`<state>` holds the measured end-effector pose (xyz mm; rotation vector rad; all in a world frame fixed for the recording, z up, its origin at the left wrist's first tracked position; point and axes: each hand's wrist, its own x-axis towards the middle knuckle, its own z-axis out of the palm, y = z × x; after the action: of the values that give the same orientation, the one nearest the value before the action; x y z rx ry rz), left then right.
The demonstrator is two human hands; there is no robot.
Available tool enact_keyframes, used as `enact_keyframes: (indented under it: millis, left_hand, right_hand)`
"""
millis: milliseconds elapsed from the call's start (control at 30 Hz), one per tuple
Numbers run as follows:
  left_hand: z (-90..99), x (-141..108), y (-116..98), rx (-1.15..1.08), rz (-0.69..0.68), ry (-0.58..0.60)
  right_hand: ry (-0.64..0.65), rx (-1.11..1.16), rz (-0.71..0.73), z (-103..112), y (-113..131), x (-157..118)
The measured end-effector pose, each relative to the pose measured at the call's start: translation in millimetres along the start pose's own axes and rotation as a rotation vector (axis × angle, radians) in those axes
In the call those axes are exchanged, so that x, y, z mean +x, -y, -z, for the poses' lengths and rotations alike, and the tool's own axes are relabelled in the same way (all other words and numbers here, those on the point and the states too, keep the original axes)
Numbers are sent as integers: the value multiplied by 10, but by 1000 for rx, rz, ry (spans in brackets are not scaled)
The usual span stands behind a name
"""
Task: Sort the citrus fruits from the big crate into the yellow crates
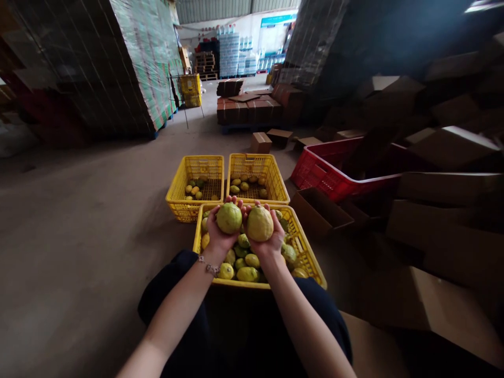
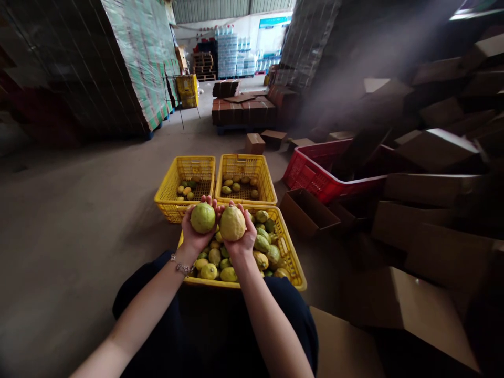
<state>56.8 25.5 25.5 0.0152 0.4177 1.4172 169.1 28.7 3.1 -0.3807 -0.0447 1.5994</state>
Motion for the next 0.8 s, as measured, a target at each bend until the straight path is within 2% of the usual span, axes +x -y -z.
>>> enact_keyframes:
  millis: [133,267,467,800]
  left_hand:
    - [-34,61,68,-5,-29,-34]
    - [-30,82,34,-24,-40,-77]
    - [-43,49,-11,-60,-38,-131]
    - [-73,14,-8,-56,-42,-128]
  right_hand:
    - [15,-3,-6,-55,17,56]
    - [-3,17,-35,-85,-25,86]
    - [12,13,-52,-21,-79,130]
    - [-52,-11,-26,19,-123,154]
